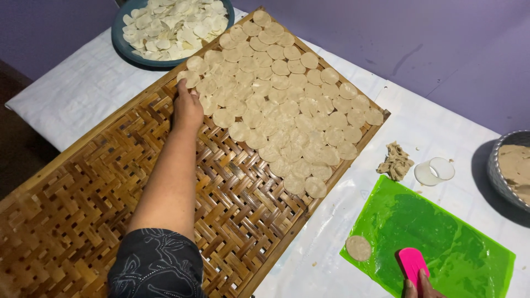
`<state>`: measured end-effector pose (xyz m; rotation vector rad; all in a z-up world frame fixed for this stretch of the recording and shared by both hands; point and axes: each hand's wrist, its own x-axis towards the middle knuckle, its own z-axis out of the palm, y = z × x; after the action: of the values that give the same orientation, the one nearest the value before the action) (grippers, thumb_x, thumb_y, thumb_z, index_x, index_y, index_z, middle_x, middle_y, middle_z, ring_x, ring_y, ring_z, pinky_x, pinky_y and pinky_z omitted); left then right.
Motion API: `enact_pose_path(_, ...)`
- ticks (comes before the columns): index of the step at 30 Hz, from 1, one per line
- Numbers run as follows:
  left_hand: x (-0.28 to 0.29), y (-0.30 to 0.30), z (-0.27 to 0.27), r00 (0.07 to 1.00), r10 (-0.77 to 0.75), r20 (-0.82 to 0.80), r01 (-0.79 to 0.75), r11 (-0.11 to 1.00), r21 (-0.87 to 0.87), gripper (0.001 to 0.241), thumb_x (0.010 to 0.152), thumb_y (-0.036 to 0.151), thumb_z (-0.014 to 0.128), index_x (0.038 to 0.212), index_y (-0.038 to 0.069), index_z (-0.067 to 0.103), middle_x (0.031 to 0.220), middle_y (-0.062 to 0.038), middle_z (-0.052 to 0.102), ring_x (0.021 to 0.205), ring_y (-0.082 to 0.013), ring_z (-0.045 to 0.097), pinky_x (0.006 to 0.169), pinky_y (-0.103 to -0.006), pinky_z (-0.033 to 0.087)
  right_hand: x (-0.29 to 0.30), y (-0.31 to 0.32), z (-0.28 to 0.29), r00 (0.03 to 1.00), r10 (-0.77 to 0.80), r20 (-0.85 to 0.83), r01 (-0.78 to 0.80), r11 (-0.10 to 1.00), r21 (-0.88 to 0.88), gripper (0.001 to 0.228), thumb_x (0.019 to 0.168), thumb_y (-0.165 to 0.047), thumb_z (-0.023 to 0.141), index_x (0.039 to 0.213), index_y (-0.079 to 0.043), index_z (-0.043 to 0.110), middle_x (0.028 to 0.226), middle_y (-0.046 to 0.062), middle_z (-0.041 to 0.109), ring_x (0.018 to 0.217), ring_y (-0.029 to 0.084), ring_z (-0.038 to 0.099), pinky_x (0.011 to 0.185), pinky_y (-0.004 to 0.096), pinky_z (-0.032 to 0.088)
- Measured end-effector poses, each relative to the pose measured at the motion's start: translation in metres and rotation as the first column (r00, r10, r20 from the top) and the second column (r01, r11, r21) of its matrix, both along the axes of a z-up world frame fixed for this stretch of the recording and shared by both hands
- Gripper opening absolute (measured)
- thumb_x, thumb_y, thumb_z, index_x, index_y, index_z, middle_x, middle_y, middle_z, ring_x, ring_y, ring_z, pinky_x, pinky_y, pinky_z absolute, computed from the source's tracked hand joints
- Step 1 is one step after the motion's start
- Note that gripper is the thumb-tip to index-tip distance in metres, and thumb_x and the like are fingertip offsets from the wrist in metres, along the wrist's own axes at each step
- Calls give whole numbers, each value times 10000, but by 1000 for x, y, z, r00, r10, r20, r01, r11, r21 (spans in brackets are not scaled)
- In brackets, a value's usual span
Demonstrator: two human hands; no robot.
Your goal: Shaping small dough circles using a circular cutter and placing them on a drying tray.
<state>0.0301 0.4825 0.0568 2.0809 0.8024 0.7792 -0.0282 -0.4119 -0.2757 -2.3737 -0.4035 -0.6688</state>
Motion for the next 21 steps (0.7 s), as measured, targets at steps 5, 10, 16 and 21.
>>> enact_pose_path(5,-23,-33,34,990,21,-138,-24,999,-23,547,1052,124,438,1563,60,254,1274,-261,646,1140,-399,660,940,-452,509,-33,109,154,995,-94,-35,90,990,-110,413,962,-258,738,1335,-84,702,799,163,643,651,229,664,635,334,536)
enact_pose_path(10,-38,-93,12,998,-56,-23,59,989,139,630,1110,173,517,1597,-39,179,1541,-344,407,1373,-482,481,1055,-508,445,-61,167,234,931,-363,-27,338,890,-304,405,935,-311,780,1334,-252,751,949,111,692,864,264,683,849,436,521)
enact_pose_path(16,-77,-257,26,859,-501,-100,511,852,118,657,1021,165,577,1584,15,273,1618,-270,352,1482,-418,370,1210,-491,351,-54,172,269,874,-335,-351,274,938,-213,356,936,-407,722,1270,-289,755,978,88,702,879,240,673,875,405,484)
enact_pose_path(21,-125,-364,9,686,-723,-78,728,684,57,531,1020,144,565,1518,37,413,1612,-204,395,1526,-379,326,1229,-469,303,-72,204,324,878,-350,-326,167,863,-477,342,871,-460,722,1169,-306,789,889,64,702,869,238,681,893,476,415)
